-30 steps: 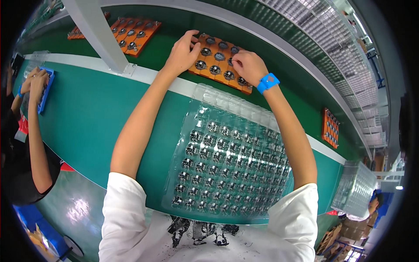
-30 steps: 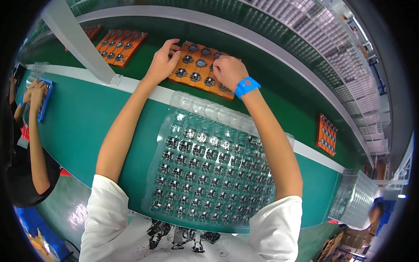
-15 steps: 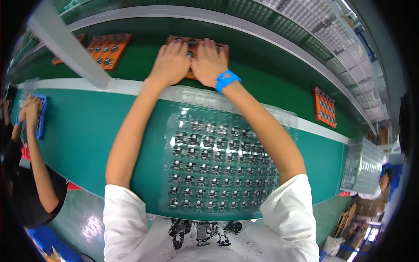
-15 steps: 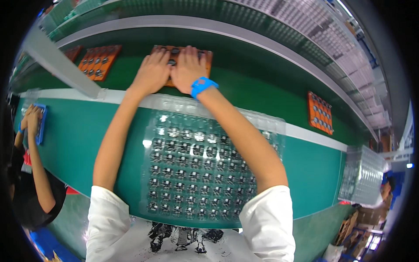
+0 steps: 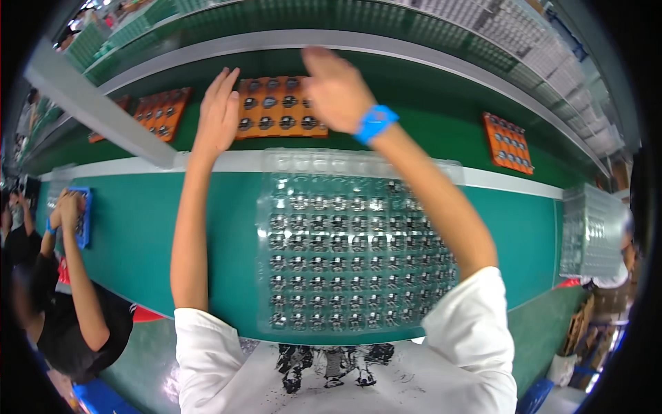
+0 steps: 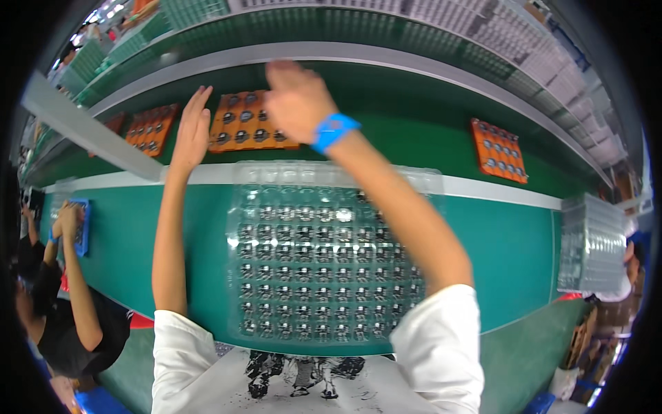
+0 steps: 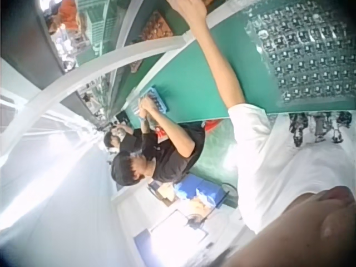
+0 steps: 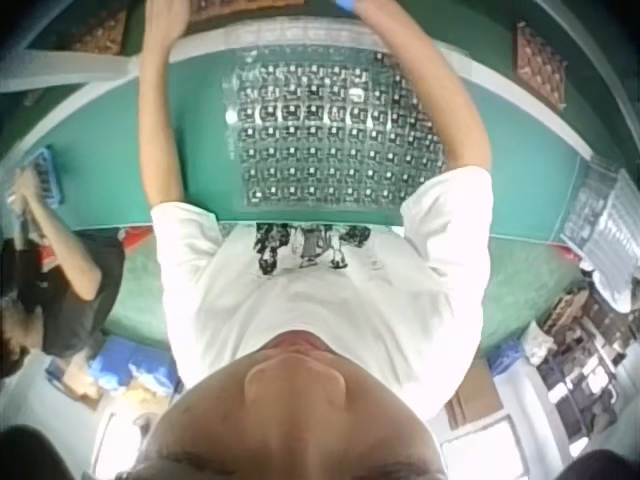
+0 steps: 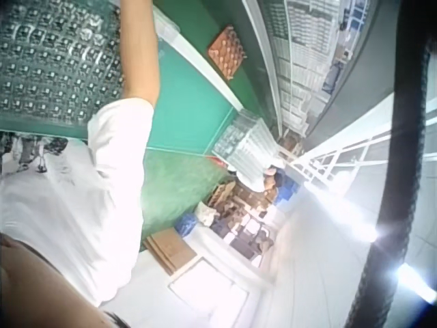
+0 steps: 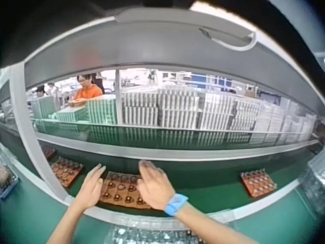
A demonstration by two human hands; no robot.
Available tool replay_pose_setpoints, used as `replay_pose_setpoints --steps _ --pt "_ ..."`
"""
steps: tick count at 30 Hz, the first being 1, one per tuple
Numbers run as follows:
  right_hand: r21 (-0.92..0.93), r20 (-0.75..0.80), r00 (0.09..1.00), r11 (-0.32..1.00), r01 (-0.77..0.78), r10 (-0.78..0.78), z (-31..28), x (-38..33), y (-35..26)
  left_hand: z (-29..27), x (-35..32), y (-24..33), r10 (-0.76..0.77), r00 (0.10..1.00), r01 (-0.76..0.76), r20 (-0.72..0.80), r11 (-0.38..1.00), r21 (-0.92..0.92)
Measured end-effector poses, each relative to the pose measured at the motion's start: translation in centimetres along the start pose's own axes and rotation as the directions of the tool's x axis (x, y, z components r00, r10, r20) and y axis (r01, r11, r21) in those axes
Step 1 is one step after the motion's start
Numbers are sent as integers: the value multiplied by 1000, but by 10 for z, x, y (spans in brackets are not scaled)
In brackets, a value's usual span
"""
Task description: Placing small silver electronic components into a grid tray at an assembly station.
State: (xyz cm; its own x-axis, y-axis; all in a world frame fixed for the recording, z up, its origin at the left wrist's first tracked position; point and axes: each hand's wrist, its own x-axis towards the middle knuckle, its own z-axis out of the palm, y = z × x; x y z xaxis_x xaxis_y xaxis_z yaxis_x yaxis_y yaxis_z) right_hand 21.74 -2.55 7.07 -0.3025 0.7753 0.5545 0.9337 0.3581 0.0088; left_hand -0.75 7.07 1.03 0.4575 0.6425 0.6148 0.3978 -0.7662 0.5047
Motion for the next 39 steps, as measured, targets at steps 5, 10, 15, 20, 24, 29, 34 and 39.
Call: replay_pose_setpoints --steps 5,10,15,20,24,29,34,39 --pt "298 241 929 890 -346 281 -88 -87 72 -25 -62 11 -84 995 92 59 986 -139" --pt "399 135 720 628 -668 680 -126 -191 92 -36 -109 -14 -375 917 343 -137 916 -208" --pt "574 -21 603 504 -646 797 -116 -262 93 -32 -106 -13 -485 856 425 -177 857 -291" --pt "469 23 637 555 -687 770 -114 -261 82 -25 -123 -20 -465 861 402 -207 870 -285" --pt "448 -64 654 607 -656 754 -111 -264 90 -18 -115 -4 -363 917 337 -168 927 -163" --pt "405 -179 664 670 -623 726 -117 -261 89 -15 -99 -4 -406 898 367 -168 903 -223" --pt "188 -195 799 821 -538 568 -109 -265 90 6 -86 9 -383 920 366 -78 915 -171" --pt "97 -158 849 864 -494 504 -109 -262 90 13 -88 8 -272 962 272 10 962 -23"
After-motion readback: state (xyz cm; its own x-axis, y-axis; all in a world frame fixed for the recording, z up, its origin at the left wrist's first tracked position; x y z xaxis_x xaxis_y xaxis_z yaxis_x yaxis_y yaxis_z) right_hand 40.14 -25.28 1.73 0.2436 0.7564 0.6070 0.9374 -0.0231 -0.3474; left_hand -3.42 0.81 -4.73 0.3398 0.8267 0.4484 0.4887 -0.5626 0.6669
